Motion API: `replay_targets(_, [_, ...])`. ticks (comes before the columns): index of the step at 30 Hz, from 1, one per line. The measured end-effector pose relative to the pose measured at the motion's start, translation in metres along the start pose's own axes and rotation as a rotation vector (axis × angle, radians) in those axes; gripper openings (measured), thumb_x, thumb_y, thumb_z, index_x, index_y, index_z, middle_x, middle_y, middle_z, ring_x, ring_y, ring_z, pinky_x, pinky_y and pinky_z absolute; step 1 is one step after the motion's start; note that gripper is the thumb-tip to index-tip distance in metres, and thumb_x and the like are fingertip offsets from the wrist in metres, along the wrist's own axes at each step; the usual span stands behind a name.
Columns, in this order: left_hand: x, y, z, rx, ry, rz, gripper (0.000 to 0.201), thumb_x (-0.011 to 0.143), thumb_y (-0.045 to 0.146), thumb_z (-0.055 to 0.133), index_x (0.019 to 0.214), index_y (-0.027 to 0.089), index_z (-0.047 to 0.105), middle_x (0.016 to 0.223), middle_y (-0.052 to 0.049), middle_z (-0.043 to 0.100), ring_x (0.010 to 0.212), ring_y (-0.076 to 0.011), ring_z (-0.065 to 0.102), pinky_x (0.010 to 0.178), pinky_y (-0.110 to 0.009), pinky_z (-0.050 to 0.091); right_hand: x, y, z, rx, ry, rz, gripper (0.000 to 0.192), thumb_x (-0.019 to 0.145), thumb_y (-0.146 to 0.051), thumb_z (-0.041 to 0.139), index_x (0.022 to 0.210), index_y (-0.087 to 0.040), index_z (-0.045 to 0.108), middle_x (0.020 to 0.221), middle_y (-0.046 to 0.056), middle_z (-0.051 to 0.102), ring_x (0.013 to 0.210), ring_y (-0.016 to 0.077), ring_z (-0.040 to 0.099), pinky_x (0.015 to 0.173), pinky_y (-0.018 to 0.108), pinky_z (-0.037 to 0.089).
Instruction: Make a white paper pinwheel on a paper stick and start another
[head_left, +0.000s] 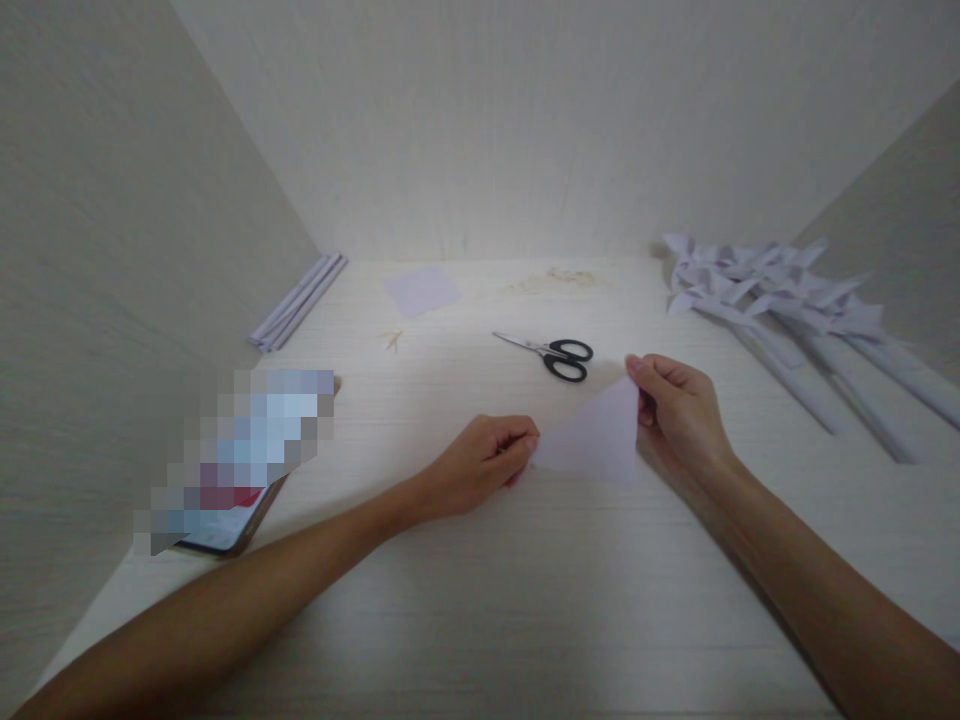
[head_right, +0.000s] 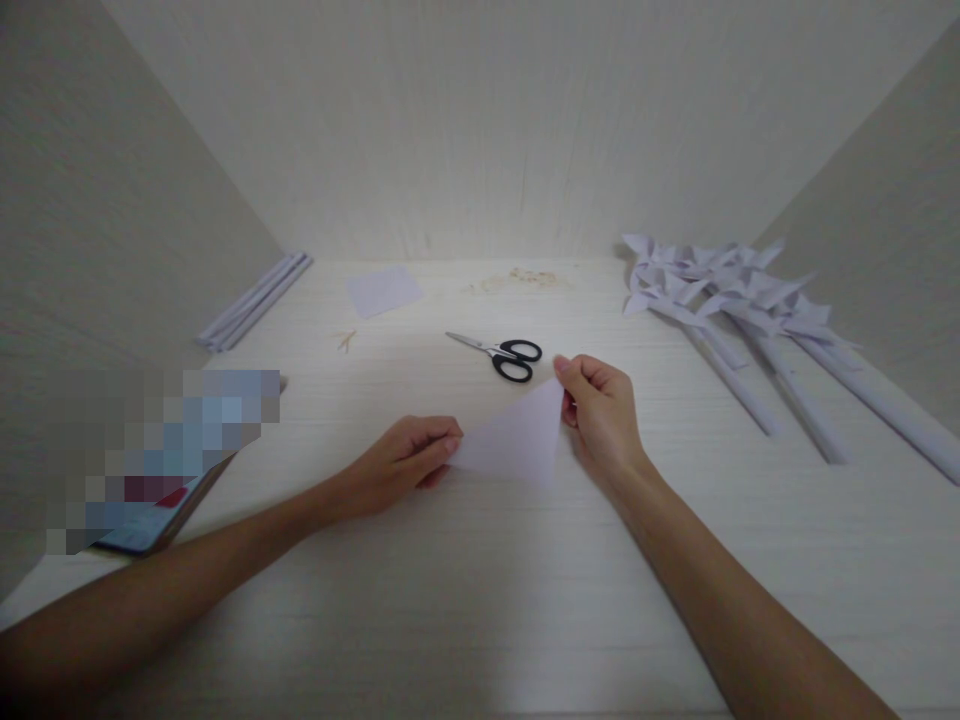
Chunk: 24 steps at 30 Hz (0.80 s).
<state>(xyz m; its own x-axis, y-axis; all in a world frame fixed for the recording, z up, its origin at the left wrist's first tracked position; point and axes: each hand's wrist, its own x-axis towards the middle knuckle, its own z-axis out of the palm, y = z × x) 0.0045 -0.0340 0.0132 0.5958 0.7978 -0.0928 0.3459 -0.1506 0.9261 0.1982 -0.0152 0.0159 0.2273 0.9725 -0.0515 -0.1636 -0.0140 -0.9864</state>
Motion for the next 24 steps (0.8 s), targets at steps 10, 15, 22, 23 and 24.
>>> replay_targets(10, [0.004, -0.004, -0.004, -0.018, 0.182, -0.008, 0.022, 0.077, 0.024, 0.037, 0.060, 0.015, 0.047, 0.042, 0.007, 0.038, 0.038, -0.0043, 0.031, 0.040, -0.017, 0.024, 0.004, 0.000, -0.005, -0.056, 0.088, -0.100, 0.037, 0.070, -0.030, 0.059, 0.042, -0.018, 0.039, 0.037, -0.006, 0.034, 0.032, 0.0034, 0.028, 0.030, 0.019, 0.018])
replay_targets(15, [0.010, -0.013, -0.015, 0.026, 0.395, 0.026, 0.020, 0.076, 0.025, 0.038, 0.061, 0.015, 0.046, 0.044, 0.006, 0.039, 0.040, -0.0049, 0.033, 0.041, -0.017, 0.026, 0.000, 0.004, -0.002, -0.045, 0.085, -0.028, 0.034, 0.070, -0.031, 0.059, 0.044, -0.017, 0.043, 0.036, -0.005, 0.039, 0.031, 0.0032, 0.031, 0.030, 0.018, 0.018])
replay_targets(22, [0.010, -0.018, -0.035, 0.136, 0.091, 0.061, 0.020, 0.077, 0.023, 0.039, 0.064, 0.014, 0.051, 0.045, 0.006, 0.040, 0.042, -0.0045, 0.034, 0.043, -0.017, 0.026, 0.001, 0.005, -0.004, -0.086, 0.080, -0.088, 0.032, 0.068, -0.031, 0.062, 0.045, -0.016, 0.045, 0.037, -0.005, 0.042, 0.032, 0.0032, 0.033, 0.031, 0.017, 0.022])
replay_targets(23, [0.010, -0.018, -0.035, 0.125, 0.066, 0.069, 0.020, 0.077, 0.023, 0.039, 0.064, 0.014, 0.051, 0.046, 0.006, 0.040, 0.042, -0.0043, 0.034, 0.043, -0.017, 0.026, 0.002, 0.005, -0.005, -0.082, 0.078, -0.096, 0.032, 0.068, -0.031, 0.062, 0.045, -0.016, 0.045, 0.037, -0.005, 0.041, 0.032, 0.0033, 0.033, 0.031, 0.017, 0.022])
replay_targets(24, [0.010, -0.018, -0.036, 0.107, 0.052, 0.074, 0.020, 0.077, 0.024, 0.039, 0.065, 0.014, 0.051, 0.046, 0.006, 0.040, 0.042, -0.0041, 0.033, 0.042, -0.017, 0.025, 0.003, 0.004, -0.006, -0.074, 0.076, -0.100, 0.032, 0.068, -0.031, 0.062, 0.045, -0.016, 0.045, 0.037, -0.005, 0.041, 0.032, 0.0033, 0.033, 0.031, 0.017, 0.021])
